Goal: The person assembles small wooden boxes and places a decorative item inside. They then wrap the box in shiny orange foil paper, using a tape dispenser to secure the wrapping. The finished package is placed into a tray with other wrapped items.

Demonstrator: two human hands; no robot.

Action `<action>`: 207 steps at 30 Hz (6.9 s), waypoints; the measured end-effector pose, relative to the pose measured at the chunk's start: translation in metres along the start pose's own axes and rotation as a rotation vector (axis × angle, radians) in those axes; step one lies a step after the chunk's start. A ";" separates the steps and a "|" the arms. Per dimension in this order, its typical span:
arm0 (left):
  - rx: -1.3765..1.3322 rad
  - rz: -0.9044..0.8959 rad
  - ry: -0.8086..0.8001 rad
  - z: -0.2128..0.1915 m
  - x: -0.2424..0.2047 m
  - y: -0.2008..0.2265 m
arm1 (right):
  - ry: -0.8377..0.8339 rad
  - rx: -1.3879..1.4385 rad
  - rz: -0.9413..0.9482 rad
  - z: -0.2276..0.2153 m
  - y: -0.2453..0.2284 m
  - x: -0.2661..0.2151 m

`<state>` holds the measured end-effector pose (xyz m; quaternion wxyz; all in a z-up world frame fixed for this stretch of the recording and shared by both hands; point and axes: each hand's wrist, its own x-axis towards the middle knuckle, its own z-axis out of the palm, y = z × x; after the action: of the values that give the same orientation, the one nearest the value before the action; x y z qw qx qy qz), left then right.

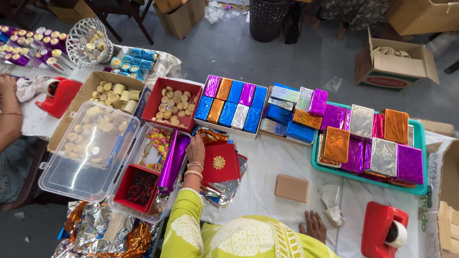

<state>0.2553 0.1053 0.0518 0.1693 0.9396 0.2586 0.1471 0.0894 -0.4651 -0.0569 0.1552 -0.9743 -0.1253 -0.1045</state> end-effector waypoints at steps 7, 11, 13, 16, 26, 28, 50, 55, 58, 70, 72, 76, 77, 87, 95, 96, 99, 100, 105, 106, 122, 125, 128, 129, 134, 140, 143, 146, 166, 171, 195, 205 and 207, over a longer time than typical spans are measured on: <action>-0.166 -0.044 0.038 0.010 -0.007 -0.008 | 0.019 -0.006 0.021 0.009 0.006 -0.002; -0.205 0.015 0.109 0.003 -0.012 -0.006 | 0.003 -0.021 0.047 0.013 0.008 -0.003; -0.207 0.021 0.126 -0.002 -0.011 -0.005 | 0.017 -0.018 0.043 0.014 0.008 -0.004; -0.238 -0.016 0.135 -0.010 -0.009 -0.004 | 0.064 -0.009 0.045 0.016 0.007 -0.004; -0.260 0.084 0.164 -0.021 -0.044 0.003 | 0.061 -0.020 0.033 0.012 0.009 -0.004; -0.246 0.113 0.101 -0.011 -0.052 -0.001 | 0.061 -0.019 0.025 0.011 0.006 -0.002; 0.223 0.345 -0.111 0.057 0.003 0.012 | 0.289 -0.064 -0.140 0.070 0.058 0.003; 0.182 0.336 -0.027 0.056 -0.001 0.010 | 0.312 -0.041 -0.146 0.067 0.051 -0.008; 0.104 0.260 -0.062 0.041 -0.012 0.014 | 0.233 -0.073 -0.082 0.051 0.040 -0.005; -0.172 0.115 -0.065 -0.007 -0.158 -0.016 | 0.235 0.375 -0.071 0.017 -0.021 0.047; -0.182 0.042 -0.049 -0.007 -0.168 -0.022 | 0.026 0.504 -0.260 -0.013 -0.074 0.087; -0.217 -0.039 -0.135 -0.016 -0.184 -0.031 | -0.266 0.542 -0.445 -0.030 -0.180 0.179; -0.176 -0.003 -0.162 -0.010 -0.186 -0.037 | -0.322 0.527 -0.557 -0.025 -0.204 0.200; -0.145 0.033 -0.220 0.010 -0.194 -0.057 | -0.547 0.174 -0.922 0.067 -0.305 0.281; -0.197 0.065 -0.176 -0.015 -0.203 -0.051 | -0.678 0.086 -0.773 0.039 -0.317 0.287; -0.190 0.068 -0.141 -0.013 -0.206 -0.051 | -0.659 0.092 -0.763 0.038 -0.314 0.285; -0.260 -0.052 -0.085 -0.006 -0.215 -0.052 | -0.555 0.238 -0.784 0.049 -0.302 0.278; -0.260 -0.052 -0.086 -0.002 -0.212 -0.053 | -0.556 0.238 -0.783 0.047 -0.303 0.279; -0.393 -0.180 0.140 0.003 -0.188 -0.048 | -0.574 0.264 -0.794 0.036 -0.303 0.281; -0.394 -0.179 0.140 -0.001 -0.180 -0.045 | -0.574 0.263 -0.793 0.036 -0.303 0.282; -0.222 0.157 0.045 -0.022 -0.209 0.011 | -0.565 0.309 -0.810 0.042 -0.297 0.284; -0.201 0.128 0.040 -0.005 -0.217 -0.002 | -0.560 0.325 -0.818 0.044 -0.297 0.283; -0.204 0.113 0.030 -0.011 -0.214 -0.005 | -0.553 0.307 -0.820 0.041 -0.299 0.285; -0.210 0.116 0.015 -0.015 -0.213 -0.004 | -0.558 0.291 -0.818 0.039 -0.300 0.285; -0.225 0.157 0.049 -0.033 -0.220 -0.009 | -0.594 0.273 -0.786 0.033 -0.303 0.285; -0.281 0.102 0.131 -0.051 -0.238 -0.023 | -0.596 0.256 -0.766 0.038 -0.302 0.280; -0.342 -0.027 0.181 -0.064 -0.241 -0.026 | -0.598 0.251 -0.745 0.037 -0.302 0.275; -0.423 -0.137 0.264 -0.078 -0.240 -0.030 | -0.527 0.236 -0.763 0.034 -0.303 0.270; -0.542 0.026 0.180 -0.141 -0.215 0.018 | -0.637 1.058 -0.163 0.026 -0.248 0.191; -0.715 0.051 0.029 -0.137 -0.177 0.037 | -0.651 1.476 0.142 0.008 -0.212 0.198; -1.088 -0.344 -0.526 0.083 -0.142 0.056 | -0.031 1.047 0.727 -0.008 -0.054 0.167; -0.847 0.028 -0.146 -0.012 -0.134 0.125 | -0.378 0.236 -0.204 -0.062 -0.056 0.183; -0.765 0.087 -0.122 -0.036 -0.134 0.148 | -0.381 0.140 -0.312 -0.053 -0.052 0.182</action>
<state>0.1966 -0.0774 0.1173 0.5159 0.8258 0.1345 0.1839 0.2389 -0.3960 0.0508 0.1779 -0.9321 -0.3083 0.0673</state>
